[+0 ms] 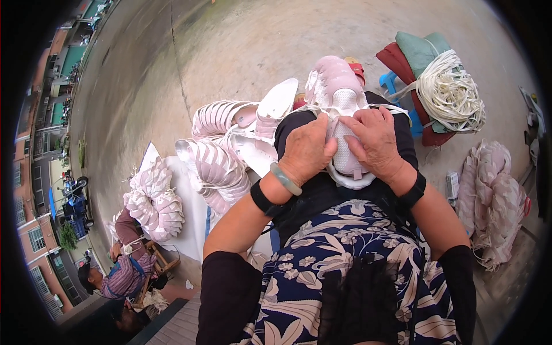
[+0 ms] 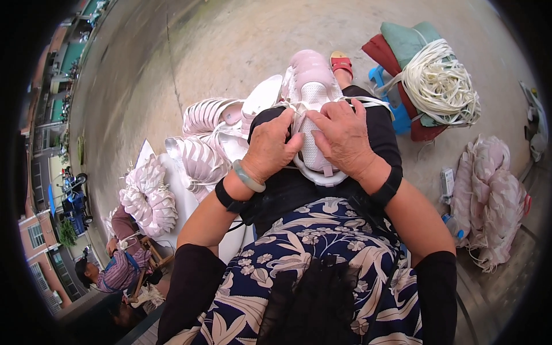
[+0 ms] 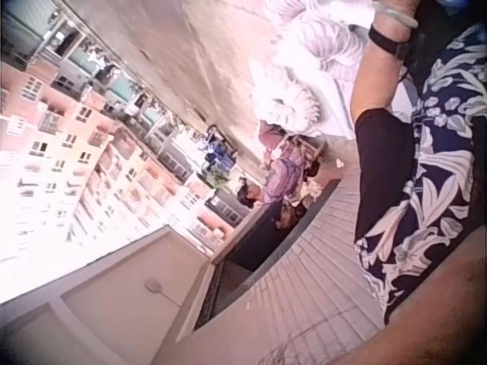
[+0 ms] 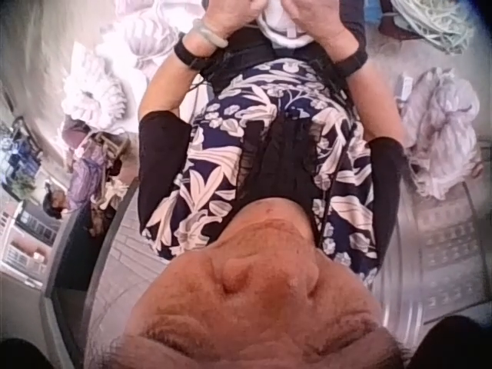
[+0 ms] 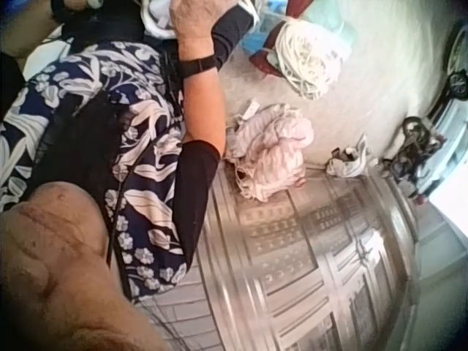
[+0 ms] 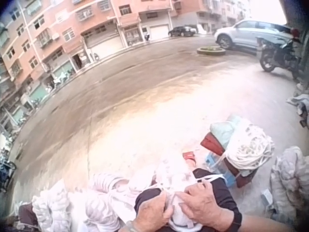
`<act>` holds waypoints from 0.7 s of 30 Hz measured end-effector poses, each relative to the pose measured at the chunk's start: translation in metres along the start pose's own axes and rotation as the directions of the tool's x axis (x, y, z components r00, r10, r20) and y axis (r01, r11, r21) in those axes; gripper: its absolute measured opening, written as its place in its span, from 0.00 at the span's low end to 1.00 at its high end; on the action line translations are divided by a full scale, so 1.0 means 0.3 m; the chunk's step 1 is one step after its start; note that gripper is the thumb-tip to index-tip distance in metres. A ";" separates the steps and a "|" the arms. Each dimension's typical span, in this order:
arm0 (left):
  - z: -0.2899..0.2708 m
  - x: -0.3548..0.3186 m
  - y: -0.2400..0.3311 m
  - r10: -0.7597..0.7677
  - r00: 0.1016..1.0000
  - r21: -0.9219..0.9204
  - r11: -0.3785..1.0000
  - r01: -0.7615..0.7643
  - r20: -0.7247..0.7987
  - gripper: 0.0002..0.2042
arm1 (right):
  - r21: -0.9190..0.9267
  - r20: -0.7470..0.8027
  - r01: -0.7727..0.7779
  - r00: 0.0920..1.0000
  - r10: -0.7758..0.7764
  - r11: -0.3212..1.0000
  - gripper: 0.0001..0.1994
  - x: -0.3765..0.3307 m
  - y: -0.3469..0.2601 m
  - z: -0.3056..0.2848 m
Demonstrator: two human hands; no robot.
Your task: The recorder is lacing several pairs of white and pink athletic shoes while seated.
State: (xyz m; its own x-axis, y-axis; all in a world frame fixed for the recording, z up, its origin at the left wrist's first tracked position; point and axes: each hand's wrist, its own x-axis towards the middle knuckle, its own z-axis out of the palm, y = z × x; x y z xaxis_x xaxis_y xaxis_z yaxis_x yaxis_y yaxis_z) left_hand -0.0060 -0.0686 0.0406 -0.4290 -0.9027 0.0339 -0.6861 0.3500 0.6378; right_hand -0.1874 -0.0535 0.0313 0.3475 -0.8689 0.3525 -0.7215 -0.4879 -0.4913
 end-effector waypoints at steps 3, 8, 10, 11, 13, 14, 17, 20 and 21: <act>0.021 0.009 0.013 0.033 0.999 0.109 0.994 -0.029 -0.038 0.12 | -0.041 -0.030 -0.081 0.996 0.079 0.996 0.17 0.007 -0.039 0.017; 0.038 0.031 0.017 0.024 1.000 0.224 0.974 -0.021 -0.010 0.09 | -0.106 -0.058 -0.111 0.993 0.106 0.988 0.13 0.017 -0.062 0.037; 0.029 0.032 0.019 0.002 1.000 0.230 0.973 -0.007 0.019 0.09 | -0.147 -0.075 -0.089 0.994 0.079 0.985 0.12 0.014 -0.061 0.041; 0.023 0.031 0.019 -0.021 0.999 0.236 0.972 0.009 0.047 0.09 | -0.161 -0.083 -0.061 0.995 0.048 0.985 0.12 0.009 -0.056 0.042; 0.014 0.038 0.016 -0.013 0.998 0.214 0.977 -0.001 0.062 0.09 | -0.175 -0.093 -0.035 0.995 0.019 0.984 0.11 0.008 -0.049 0.042; 0.008 0.041 0.014 -0.008 0.997 0.190 0.982 -0.006 0.074 0.08 | -0.186 -0.100 -0.015 0.995 -0.003 0.982 0.11 0.011 -0.048 0.040; 0.005 0.050 -0.017 0.048 0.998 0.074 0.996 -0.052 0.046 0.07 | -0.199 -0.113 0.003 0.993 -0.026 0.980 0.10 0.015 -0.041 0.039; 0.007 0.052 -0.038 0.080 0.996 -0.011 0.997 -0.079 0.025 0.06 | -0.198 -0.099 0.000 0.995 -0.020 0.980 0.11 0.017 -0.039 0.036; 0.011 0.055 -0.050 0.081 0.996 -0.010 0.997 -0.080 0.024 0.06 | -0.194 -0.079 -0.002 0.997 -0.013 0.981 0.12 0.017 -0.039 0.035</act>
State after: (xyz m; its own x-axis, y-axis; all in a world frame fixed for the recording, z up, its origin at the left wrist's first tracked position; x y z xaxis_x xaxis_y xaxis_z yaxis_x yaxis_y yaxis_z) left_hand -0.0047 -0.0878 0.0290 -0.4971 -0.8651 0.0665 -0.6437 0.4190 0.6404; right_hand -0.1708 -0.0532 0.0305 0.3090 -0.8530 0.4205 -0.8248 -0.4605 -0.3281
